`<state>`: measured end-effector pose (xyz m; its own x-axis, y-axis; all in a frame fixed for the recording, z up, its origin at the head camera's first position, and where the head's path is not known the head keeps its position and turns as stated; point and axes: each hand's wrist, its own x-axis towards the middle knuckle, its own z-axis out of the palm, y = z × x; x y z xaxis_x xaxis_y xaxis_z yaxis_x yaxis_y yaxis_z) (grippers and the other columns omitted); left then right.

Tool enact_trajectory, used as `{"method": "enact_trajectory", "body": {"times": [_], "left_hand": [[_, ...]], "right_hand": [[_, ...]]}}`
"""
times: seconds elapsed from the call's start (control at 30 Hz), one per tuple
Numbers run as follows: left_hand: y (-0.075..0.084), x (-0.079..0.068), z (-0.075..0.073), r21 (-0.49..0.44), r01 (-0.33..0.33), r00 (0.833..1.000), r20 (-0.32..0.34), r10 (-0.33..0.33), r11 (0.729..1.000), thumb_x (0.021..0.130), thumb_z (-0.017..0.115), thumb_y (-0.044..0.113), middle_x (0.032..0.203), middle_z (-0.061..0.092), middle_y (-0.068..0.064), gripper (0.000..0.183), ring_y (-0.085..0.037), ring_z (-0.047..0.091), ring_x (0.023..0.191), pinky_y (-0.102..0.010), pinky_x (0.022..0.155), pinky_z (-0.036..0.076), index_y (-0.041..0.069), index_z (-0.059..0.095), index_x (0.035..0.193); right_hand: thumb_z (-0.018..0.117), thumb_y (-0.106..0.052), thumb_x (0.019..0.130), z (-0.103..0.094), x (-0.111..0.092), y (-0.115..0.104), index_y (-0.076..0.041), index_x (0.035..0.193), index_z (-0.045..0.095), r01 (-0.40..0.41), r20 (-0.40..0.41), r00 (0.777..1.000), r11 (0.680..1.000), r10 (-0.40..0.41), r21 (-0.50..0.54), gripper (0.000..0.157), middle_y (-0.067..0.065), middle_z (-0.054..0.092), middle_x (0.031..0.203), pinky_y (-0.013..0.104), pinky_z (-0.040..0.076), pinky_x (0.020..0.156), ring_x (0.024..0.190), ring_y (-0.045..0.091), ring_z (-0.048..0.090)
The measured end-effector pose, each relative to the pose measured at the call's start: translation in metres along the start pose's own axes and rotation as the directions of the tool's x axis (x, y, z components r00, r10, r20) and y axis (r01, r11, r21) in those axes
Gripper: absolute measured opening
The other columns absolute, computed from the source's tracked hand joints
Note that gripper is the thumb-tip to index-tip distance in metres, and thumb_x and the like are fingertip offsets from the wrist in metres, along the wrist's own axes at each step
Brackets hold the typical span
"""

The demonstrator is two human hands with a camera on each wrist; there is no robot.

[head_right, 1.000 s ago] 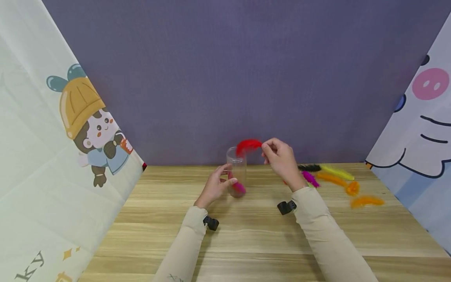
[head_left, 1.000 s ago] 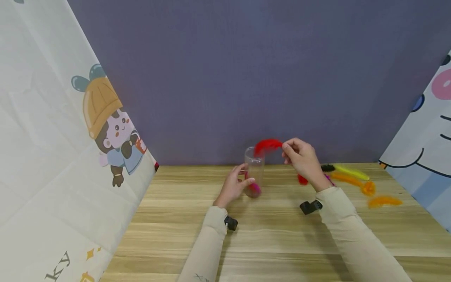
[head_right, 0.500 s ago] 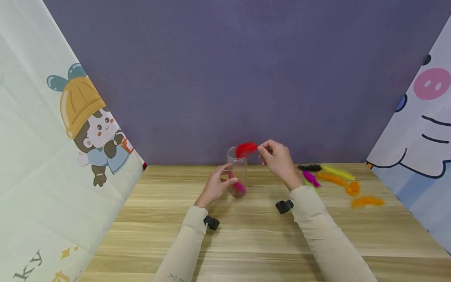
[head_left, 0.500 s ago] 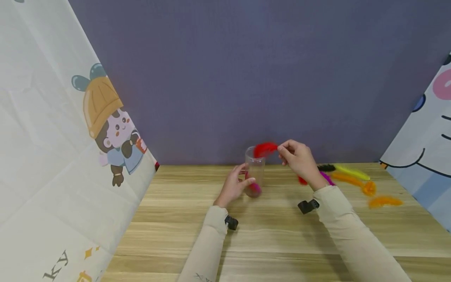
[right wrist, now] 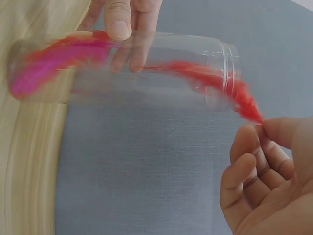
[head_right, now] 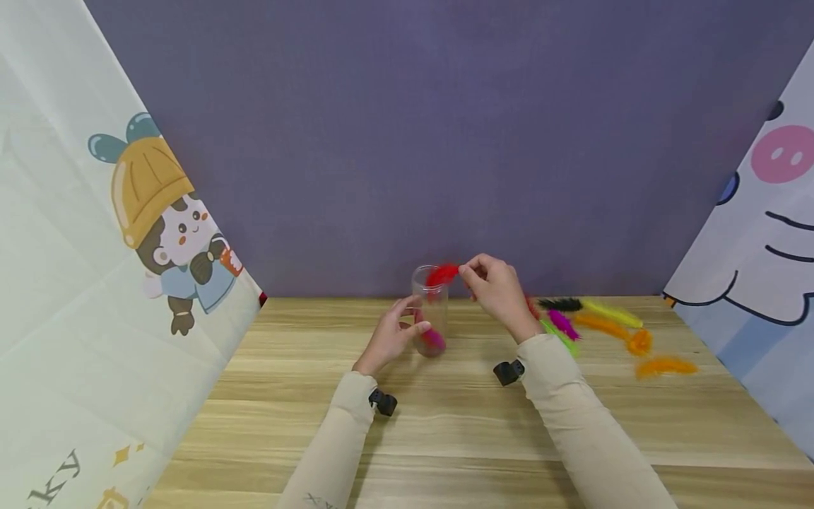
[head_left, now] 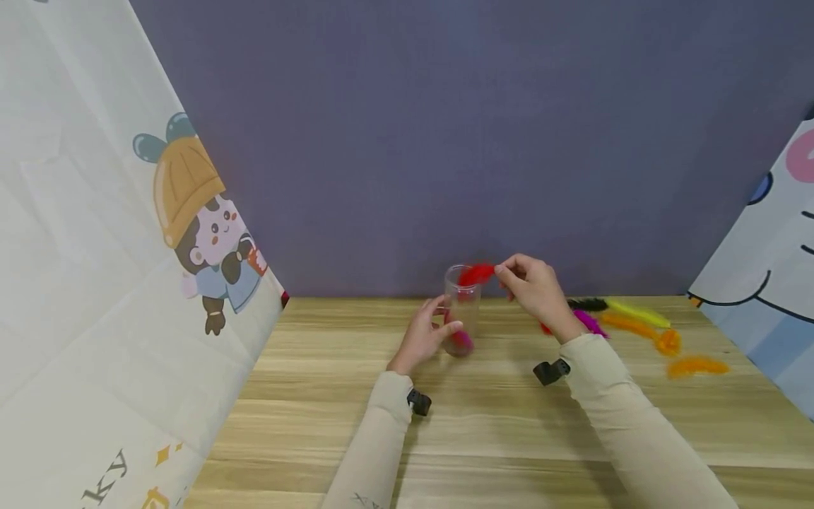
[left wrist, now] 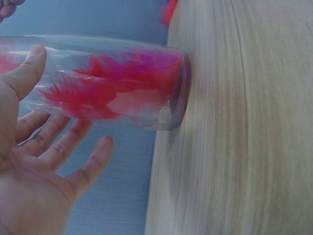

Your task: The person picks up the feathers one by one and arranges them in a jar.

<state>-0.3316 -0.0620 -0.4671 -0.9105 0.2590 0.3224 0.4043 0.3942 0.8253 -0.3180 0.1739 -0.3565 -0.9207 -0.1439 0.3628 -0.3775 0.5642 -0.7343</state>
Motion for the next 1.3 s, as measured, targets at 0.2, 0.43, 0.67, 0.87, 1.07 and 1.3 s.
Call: {"method": "enact_trajectory", "body": {"times": [0.2,0.43,0.67,0.87,1.07,1.3], "left_hand": [[0.001,0.0,0.0,-0.004,0.007,1.0,0.001,-0.007,1.0,0.094,0.074,0.031,0.144,0.058,-0.008,0.063,-0.028,0.06,0.129,-0.042,0.096,0.055,0.012,0.051,0.149],[0.0,0.001,-0.001,-0.009,0.001,1.0,-0.004,-0.001,1.0,0.095,0.074,0.023,0.143,0.058,-0.01,0.06,-0.03,0.06,0.129,-0.044,0.096,0.055,0.01,0.051,0.149],[-0.003,0.002,-0.001,-0.006,0.012,1.0,-0.008,-0.012,1.0,0.094,0.075,0.028,0.144,0.058,-0.009,0.063,-0.028,0.06,0.129,-0.042,0.096,0.055,0.01,0.051,0.149],[-0.002,0.002,0.0,-0.009,0.003,1.0,-0.016,-0.003,1.0,0.093,0.076,0.027,0.142,0.059,-0.01,0.062,-0.029,0.06,0.128,-0.041,0.095,0.055,0.009,0.052,0.148],[-0.001,0.002,0.0,-0.009,-0.004,1.0,-0.018,0.004,1.0,0.094,0.076,0.026,0.141,0.059,-0.01,0.061,-0.029,0.061,0.127,-0.043,0.094,0.055,0.011,0.052,0.148],[-0.002,0.001,-0.001,-0.024,-0.007,1.0,-0.015,0.007,1.0,0.093,0.077,0.025,0.139,0.06,-0.011,0.061,-0.029,0.061,0.127,-0.045,0.094,0.054,0.009,0.052,0.147]], "right_hand": [[0.059,-0.034,0.105,0.004,0.002,-0.001,-0.011,0.101,0.067,-0.009,-0.006,1.0,1.0,0.009,-0.002,0.025,0.007,0.066,0.081,0.034,0.05,0.055,0.061,0.022,0.062],[0.06,-0.034,0.105,0.008,0.003,-0.004,-0.011,0.1,0.067,-0.015,-0.006,1.0,1.0,0.015,0.007,0.025,0.007,0.065,0.08,0.034,0.05,0.055,0.062,0.022,0.062],[0.061,-0.032,0.104,0.014,0.005,-0.006,-0.009,0.103,0.07,0.013,-0.006,1.0,1.0,-0.012,0.018,0.025,0.008,0.066,0.081,0.032,0.05,0.053,0.062,0.021,0.061],[0.06,-0.037,0.104,0.016,0.004,-0.006,-0.009,0.103,0.069,0.014,-0.007,1.0,1.0,-0.014,0.013,0.029,0.006,0.066,0.079,0.033,0.049,0.053,0.062,0.021,0.061],[0.059,-0.042,0.104,0.017,0.0,-0.003,-0.013,0.102,0.068,0.008,-0.009,1.0,1.0,-0.008,0.003,0.03,0.01,0.065,0.075,0.033,0.046,0.052,0.061,0.022,0.061],[0.057,-0.041,0.105,0.016,-0.007,0.005,-0.014,0.102,0.066,-0.016,-0.001,1.0,1.0,0.016,0.014,0.029,0.009,0.065,0.077,0.034,0.048,0.055,0.065,0.029,0.063]]}}
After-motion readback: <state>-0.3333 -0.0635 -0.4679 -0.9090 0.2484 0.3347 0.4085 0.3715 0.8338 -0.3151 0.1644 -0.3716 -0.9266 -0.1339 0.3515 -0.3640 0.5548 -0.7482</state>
